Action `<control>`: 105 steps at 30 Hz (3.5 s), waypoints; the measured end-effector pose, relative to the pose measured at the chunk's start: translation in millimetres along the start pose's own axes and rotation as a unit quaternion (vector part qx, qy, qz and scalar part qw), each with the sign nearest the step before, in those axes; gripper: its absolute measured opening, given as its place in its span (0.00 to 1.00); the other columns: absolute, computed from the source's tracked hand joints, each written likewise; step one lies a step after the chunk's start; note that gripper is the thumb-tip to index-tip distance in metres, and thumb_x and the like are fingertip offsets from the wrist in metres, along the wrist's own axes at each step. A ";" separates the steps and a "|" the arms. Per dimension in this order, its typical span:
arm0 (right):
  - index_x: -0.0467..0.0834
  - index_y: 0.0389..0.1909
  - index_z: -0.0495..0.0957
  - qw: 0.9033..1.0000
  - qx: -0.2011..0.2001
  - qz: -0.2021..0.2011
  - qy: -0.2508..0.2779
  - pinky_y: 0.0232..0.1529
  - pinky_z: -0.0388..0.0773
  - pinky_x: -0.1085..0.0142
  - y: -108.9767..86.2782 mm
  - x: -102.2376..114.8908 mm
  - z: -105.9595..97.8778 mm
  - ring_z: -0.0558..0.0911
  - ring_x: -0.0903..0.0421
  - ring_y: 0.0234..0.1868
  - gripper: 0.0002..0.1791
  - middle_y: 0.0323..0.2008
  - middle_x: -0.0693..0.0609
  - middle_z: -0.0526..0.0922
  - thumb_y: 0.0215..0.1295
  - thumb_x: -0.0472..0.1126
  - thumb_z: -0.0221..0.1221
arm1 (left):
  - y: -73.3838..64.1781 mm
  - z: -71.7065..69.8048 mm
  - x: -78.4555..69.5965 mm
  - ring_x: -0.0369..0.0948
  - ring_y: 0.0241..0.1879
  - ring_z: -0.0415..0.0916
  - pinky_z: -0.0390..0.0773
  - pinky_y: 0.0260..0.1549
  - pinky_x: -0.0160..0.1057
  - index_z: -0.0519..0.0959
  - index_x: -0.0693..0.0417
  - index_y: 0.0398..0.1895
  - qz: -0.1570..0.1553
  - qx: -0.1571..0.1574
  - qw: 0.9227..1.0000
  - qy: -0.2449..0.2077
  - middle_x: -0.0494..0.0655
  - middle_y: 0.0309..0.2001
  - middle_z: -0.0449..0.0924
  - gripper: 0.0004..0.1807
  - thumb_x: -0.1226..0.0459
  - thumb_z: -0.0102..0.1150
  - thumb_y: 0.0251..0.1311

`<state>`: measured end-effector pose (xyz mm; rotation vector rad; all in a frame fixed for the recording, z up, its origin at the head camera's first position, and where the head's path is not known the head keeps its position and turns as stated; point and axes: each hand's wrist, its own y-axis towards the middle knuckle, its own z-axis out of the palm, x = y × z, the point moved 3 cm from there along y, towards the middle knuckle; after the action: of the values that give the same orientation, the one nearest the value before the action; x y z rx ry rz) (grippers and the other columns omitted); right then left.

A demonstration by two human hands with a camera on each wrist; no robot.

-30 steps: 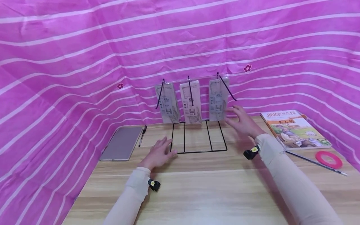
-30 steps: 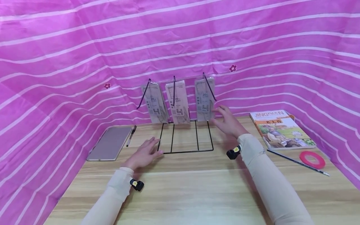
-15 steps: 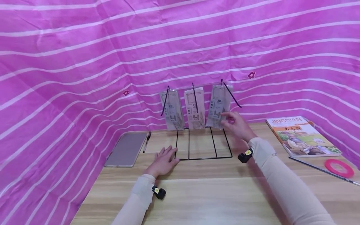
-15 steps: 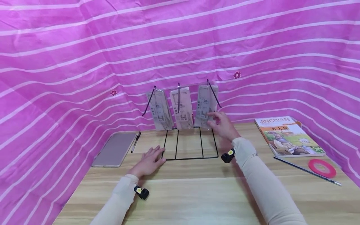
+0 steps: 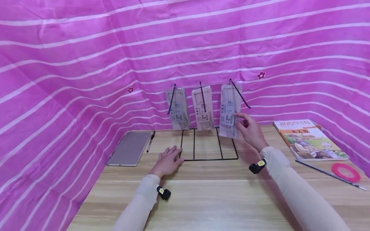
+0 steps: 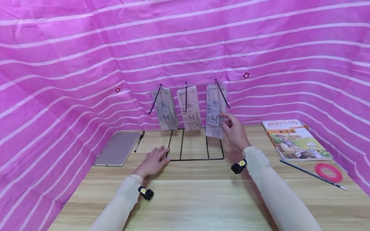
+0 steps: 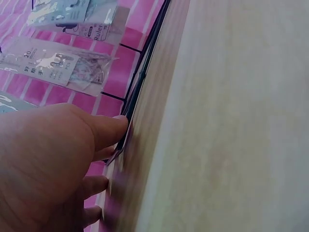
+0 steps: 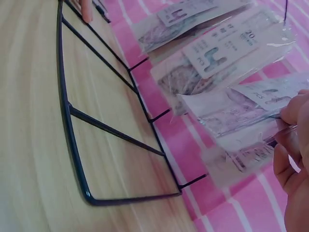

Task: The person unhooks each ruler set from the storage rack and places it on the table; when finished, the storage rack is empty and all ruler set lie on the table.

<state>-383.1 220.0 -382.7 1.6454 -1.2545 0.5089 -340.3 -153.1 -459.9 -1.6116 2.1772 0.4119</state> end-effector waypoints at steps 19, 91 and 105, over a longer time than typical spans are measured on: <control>0.45 0.69 0.75 1.000 0.009 -0.016 -0.006 0.35 0.76 0.72 -60.7 10.8 -51.2 0.77 0.61 0.40 0.20 0.58 0.50 0.78 0.80 0.37 0.54 | -1.0 -3.6 -5.3 0.63 0.84 0.44 0.38 0.78 0.74 0.68 0.45 0.79 -0.009 -0.003 1.000 -0.009 0.55 0.84 0.55 0.30 0.49 0.53 0.78; 0.25 0.63 0.74 0.926 0.180 0.144 -0.299 0.50 0.79 0.40 -43.4 -106.6 -117.3 0.82 0.32 0.50 0.22 0.55 0.23 0.79 0.77 0.35 0.50 | 2.5 -4.1 5.1 0.63 0.84 0.41 0.35 0.78 0.75 0.66 0.44 0.81 -0.012 0.007 1.000 -0.006 0.56 0.85 0.52 0.32 0.47 0.53 0.78; 0.32 0.61 0.76 0.948 0.061 0.092 -0.297 0.58 0.72 0.30 -53.4 -83.9 -106.3 0.74 0.27 0.60 0.20 0.61 0.27 0.69 0.75 0.37 0.50 | 4.2 -2.5 3.2 0.63 0.85 0.41 0.34 0.78 0.74 0.66 0.43 0.81 -0.011 0.006 1.000 -0.011 0.55 0.85 0.52 0.32 0.47 0.53 0.78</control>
<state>-344.1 353.9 -424.4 1.8688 -1.8611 0.2004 -345.5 -155.7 -459.3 -1.6152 2.1402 0.4062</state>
